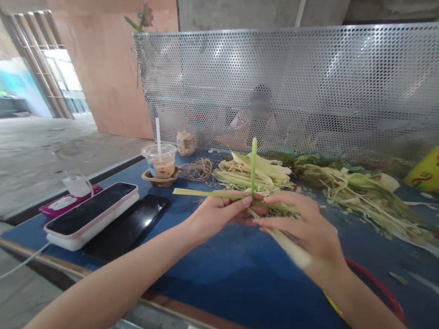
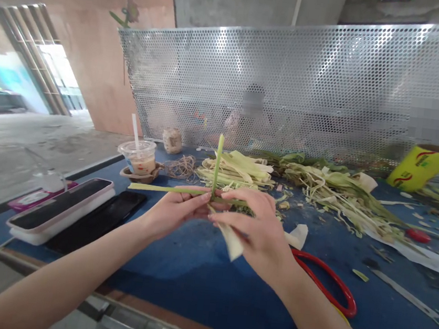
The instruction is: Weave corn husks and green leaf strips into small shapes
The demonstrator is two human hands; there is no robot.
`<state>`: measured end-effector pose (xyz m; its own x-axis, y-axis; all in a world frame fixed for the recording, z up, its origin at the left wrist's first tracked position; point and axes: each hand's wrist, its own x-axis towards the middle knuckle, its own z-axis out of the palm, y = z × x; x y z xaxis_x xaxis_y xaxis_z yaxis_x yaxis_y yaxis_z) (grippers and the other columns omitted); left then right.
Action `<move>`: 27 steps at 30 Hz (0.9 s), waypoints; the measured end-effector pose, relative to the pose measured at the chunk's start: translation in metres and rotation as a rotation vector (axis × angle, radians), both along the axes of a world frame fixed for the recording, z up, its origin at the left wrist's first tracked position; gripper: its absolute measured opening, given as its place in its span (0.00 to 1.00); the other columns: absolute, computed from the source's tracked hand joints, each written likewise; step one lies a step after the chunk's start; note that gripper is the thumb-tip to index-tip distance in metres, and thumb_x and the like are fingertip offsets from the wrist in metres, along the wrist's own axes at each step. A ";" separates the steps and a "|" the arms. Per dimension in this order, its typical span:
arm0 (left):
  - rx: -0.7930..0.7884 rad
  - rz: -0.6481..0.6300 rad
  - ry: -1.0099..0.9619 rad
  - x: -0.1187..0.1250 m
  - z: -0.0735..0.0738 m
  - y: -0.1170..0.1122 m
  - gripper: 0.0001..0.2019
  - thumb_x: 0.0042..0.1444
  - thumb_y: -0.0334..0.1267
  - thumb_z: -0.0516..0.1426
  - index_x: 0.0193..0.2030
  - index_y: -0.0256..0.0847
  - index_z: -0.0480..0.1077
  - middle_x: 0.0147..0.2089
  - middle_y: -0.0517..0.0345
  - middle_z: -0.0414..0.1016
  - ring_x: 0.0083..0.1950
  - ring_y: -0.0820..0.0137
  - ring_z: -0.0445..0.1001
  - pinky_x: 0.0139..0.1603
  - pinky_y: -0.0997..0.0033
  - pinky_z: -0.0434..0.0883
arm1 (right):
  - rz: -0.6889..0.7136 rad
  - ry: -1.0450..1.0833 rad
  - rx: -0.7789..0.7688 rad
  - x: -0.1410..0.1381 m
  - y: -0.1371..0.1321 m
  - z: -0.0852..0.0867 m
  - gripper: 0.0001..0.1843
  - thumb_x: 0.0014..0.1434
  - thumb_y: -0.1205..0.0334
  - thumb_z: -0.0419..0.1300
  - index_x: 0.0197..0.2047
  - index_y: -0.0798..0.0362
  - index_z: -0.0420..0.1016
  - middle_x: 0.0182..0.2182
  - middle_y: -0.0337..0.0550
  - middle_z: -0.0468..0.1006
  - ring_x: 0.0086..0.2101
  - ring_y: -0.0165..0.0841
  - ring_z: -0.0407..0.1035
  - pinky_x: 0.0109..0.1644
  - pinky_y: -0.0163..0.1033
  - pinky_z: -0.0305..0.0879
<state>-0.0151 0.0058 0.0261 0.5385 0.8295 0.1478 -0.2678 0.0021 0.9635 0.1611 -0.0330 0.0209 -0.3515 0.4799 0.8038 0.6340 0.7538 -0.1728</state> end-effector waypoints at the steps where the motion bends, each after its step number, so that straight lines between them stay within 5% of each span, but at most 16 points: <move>1: 0.018 0.016 -0.001 -0.001 0.001 0.000 0.13 0.52 0.36 0.56 0.44 0.35 0.72 0.38 0.52 0.78 0.41 0.67 0.75 0.41 0.68 0.73 | 0.023 0.075 -0.121 0.000 0.001 0.001 0.09 0.55 0.66 0.57 0.36 0.45 0.76 0.43 0.42 0.73 0.44 0.35 0.67 0.48 0.43 0.62; 5: 0.098 0.044 0.094 -0.002 0.005 0.000 0.12 0.50 0.34 0.58 0.42 0.34 0.73 0.39 0.51 0.77 0.41 0.64 0.75 0.35 0.68 0.74 | 0.029 0.328 -0.450 0.001 0.004 0.003 0.08 0.54 0.64 0.58 0.37 0.48 0.77 0.41 0.40 0.77 0.43 0.35 0.70 0.48 0.40 0.66; 10: 0.157 0.077 0.226 -0.002 0.002 0.002 0.15 0.47 0.32 0.60 0.44 0.33 0.72 0.34 0.51 0.78 0.38 0.65 0.75 0.29 0.74 0.72 | -0.096 0.344 -0.470 -0.002 0.007 -0.001 0.08 0.51 0.62 0.59 0.35 0.49 0.78 0.37 0.39 0.79 0.41 0.36 0.72 0.46 0.40 0.67; 17: -0.001 0.169 0.100 0.001 -0.004 0.005 0.17 0.41 0.32 0.63 0.41 0.34 0.73 0.34 0.52 0.77 0.35 0.67 0.74 0.27 0.73 0.72 | -0.185 0.318 -0.420 -0.009 0.006 -0.003 0.07 0.49 0.63 0.59 0.32 0.51 0.78 0.34 0.40 0.80 0.37 0.38 0.73 0.43 0.40 0.69; 27: -0.015 0.084 0.145 0.002 -0.005 0.004 0.15 0.38 0.27 0.63 0.37 0.32 0.75 0.32 0.52 0.78 0.28 0.73 0.73 0.25 0.77 0.70 | -0.083 0.467 -0.770 -0.008 0.010 -0.001 0.10 0.48 0.56 0.60 0.27 0.54 0.74 0.22 0.39 0.77 0.24 0.31 0.71 0.27 0.34 0.66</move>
